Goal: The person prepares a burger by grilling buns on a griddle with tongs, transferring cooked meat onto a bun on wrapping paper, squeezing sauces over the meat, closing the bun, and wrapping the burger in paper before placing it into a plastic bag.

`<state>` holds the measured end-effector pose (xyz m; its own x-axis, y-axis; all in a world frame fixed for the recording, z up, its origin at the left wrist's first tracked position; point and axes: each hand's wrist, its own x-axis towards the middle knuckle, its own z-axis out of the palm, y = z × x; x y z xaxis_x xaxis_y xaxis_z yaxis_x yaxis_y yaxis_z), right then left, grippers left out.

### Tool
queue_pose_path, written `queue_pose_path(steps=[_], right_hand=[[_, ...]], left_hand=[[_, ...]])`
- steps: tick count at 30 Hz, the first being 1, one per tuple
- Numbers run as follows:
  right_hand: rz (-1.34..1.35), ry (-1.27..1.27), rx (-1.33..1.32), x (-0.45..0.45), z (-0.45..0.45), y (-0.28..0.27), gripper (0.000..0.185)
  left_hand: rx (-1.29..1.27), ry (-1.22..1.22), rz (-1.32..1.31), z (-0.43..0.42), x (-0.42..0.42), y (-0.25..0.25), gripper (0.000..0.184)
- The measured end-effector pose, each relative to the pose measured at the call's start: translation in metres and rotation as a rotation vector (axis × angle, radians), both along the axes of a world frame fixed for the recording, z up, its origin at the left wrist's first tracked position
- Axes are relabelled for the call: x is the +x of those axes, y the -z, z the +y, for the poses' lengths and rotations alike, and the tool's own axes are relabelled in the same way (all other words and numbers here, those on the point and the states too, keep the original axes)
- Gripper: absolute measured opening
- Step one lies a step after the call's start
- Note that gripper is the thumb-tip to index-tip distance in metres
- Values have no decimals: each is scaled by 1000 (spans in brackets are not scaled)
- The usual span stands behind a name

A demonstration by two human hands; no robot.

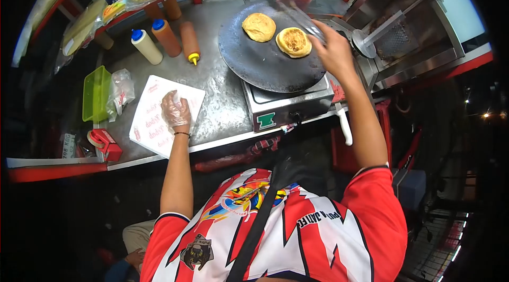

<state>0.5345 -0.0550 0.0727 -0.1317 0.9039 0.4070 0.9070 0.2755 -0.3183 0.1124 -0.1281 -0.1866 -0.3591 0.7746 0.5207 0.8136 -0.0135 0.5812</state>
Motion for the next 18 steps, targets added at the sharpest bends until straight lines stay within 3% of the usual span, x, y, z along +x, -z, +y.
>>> queue_pose_path(steps=[2, 5, 6, 11, 14, 15, 18], right_hand=[[20, 39, 45, 22, -30, -9, 43], [-142, 103, -314, 39, -63, 17, 44], [-85, 0, -89, 33, -66, 28, 44], [-49, 67, -174, 46, -69, 28, 44], [56, 4, -167, 67, -64, 29, 43], [144, -57, -16, 76, -61, 25, 39], [330, 100, -293, 124, -54, -3, 39]], left_hand=[[10, -5, -3, 1, -2, 4, 34], [24, 2, -1, 2, -3, 8, 34], [18, 9, -6, 2, -3, 8, 34], [-4, -5, 12, 0, -2, 6, 35], [-30, -19, 15, 5, 0, 3, 35], [-37, -24, 16, 5, 0, 3, 35], [-31, -35, 34, 2, 1, 3, 34]])
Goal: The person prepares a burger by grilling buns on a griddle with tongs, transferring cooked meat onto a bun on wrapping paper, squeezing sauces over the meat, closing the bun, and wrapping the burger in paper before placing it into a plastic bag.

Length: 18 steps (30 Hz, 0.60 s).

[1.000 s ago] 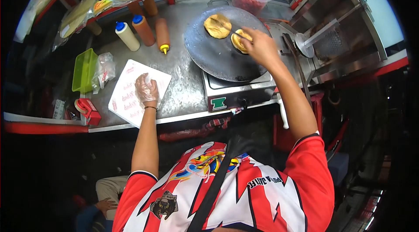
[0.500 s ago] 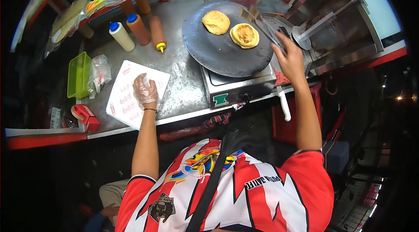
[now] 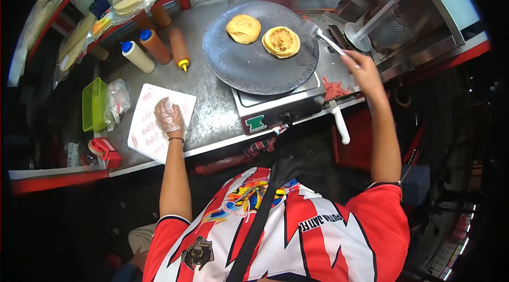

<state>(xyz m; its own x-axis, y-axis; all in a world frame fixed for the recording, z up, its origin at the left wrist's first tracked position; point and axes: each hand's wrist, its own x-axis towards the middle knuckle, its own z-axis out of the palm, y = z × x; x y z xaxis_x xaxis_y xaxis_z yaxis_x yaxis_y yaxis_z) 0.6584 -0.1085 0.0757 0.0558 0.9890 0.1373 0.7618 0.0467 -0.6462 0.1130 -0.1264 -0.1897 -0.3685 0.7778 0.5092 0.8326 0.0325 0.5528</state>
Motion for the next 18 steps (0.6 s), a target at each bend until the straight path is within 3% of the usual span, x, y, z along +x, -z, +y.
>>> queue_pose_path(steps=[3, 6, 10, 14, 16, 18], right_hand=[[73, 130, -504, 26, 11, -36, 34], [234, 96, -585, 16, 30, -36, 32], [310, -136, -621, 18, 79, 3, 31], [-14, -326, -134, -2, 80, -13, 38], [-211, -374, 70, -18, 48, -62, 42], [-227, -427, 68, -24, 29, -73, 41]], left_hand=[[25, -11, 35, 0, -3, 6, 35], [1, -32, 29, 2, 0, 6, 36], [8, -53, 56, 5, -3, 10, 36], [-12, -81, 56, 4, -2, 11, 36], [17, -91, 66, 7, -3, 14, 37], [9, -85, 77, 1, -4, 17, 38]])
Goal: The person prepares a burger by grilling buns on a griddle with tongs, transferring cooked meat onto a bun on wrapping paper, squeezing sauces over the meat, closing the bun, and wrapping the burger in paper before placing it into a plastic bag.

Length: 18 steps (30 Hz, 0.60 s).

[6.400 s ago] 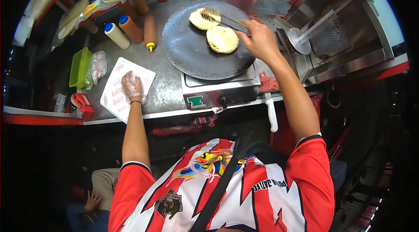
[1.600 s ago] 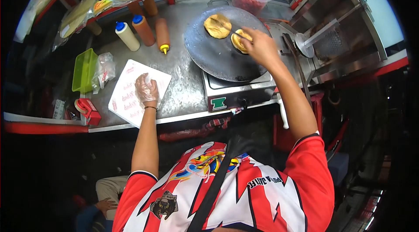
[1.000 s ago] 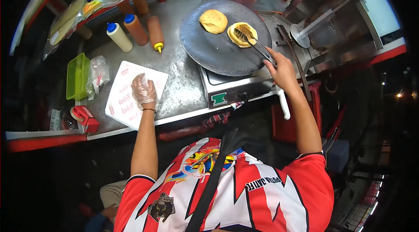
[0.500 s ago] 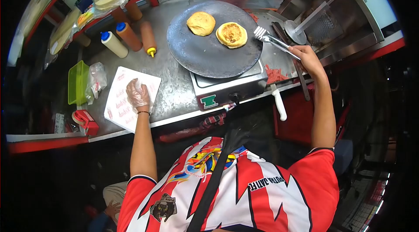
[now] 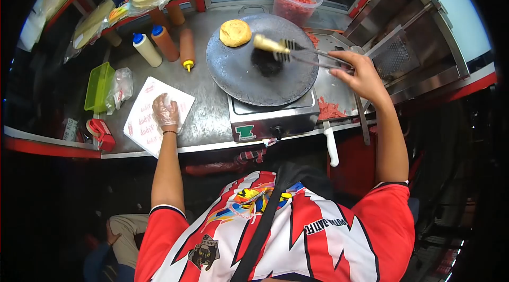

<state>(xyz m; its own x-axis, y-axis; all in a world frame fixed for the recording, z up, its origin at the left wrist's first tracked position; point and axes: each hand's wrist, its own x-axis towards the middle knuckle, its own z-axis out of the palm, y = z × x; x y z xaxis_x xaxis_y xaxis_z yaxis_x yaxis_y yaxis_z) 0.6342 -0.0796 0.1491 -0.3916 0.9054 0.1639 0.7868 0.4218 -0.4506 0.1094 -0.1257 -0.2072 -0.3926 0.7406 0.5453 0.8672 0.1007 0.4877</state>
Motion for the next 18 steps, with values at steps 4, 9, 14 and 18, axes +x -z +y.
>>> queue_pose_path(steps=[4, 9, 14, 18], right_hand=[[7, 26, 29, 2, -4, 1, 44], [-225, 12, 150, -2, -8, 79, 46], [-310, 45, 487, 6, 44, 43, 51], [-606, -108, 509, -6, 92, 50, 41]], left_hand=[[-3, 3, -8, 5, 1, -1, 39], [-17, 20, 3, 6, -1, -1, 39], [-12, 16, 0, 3, 1, -4, 37], [-28, 24, -22, 3, 3, -7, 36]])
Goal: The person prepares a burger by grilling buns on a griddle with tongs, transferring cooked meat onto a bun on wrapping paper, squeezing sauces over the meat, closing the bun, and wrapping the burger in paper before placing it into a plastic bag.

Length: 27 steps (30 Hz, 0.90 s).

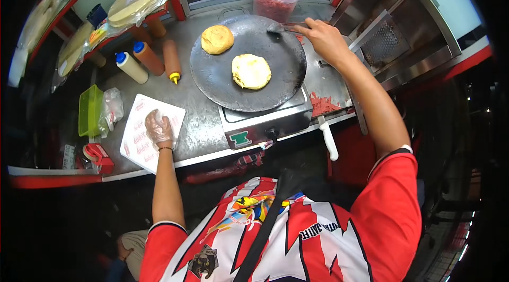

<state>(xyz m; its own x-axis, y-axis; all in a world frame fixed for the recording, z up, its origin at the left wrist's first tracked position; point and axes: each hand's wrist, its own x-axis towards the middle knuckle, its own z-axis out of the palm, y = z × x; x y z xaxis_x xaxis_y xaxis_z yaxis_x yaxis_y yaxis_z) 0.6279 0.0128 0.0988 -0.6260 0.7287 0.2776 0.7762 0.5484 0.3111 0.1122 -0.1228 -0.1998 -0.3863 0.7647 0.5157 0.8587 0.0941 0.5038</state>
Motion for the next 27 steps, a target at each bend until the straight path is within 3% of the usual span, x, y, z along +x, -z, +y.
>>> queue_pose_path(steps=[3, 5, 6, 9, 12, 14, 18, 20, 22, 24, 27], right_hand=[[-276, 208, -248, -2, -54, -79, 37], [-411, 299, -353, 10, -85, -129, 54], [-344, 439, -417, -12, -98, -152, 60], [-73, 318, -313, -34, -88, -136, 61], [186, 196, -136, -46, -47, -41, 52], [23, 181, -154, -56, -43, -12, 47], [-192, 345, -338, -36, -92, -99, 51], [-34, 422, -335, -45, -115, -131, 47], [176, 340, -325, -44, -118, -120, 41], [529, 349, -561, -65, -131, -83, 37], [554, 152, -494, -53, -133, -6, 37]], left_hand=[[45, 19, -59, 3, -7, 9, 35], [50, 7, -76, 1, -3, 3, 35], [45, 5, -74, -1, -3, 1, 34], [63, 30, -99, -2, -2, -1, 35], [39, 33, -107, -3, -1, -7, 35], [39, 37, -111, 0, -2, -7, 35], [68, 29, -98, -1, -6, 1, 36], [114, 42, -65, -1, -5, 1, 35], [128, 50, -72, 0, -6, 3, 35], [115, 37, -79, 1, -6, 3, 35], [99, 17, -71, 2, -4, 4, 35]])
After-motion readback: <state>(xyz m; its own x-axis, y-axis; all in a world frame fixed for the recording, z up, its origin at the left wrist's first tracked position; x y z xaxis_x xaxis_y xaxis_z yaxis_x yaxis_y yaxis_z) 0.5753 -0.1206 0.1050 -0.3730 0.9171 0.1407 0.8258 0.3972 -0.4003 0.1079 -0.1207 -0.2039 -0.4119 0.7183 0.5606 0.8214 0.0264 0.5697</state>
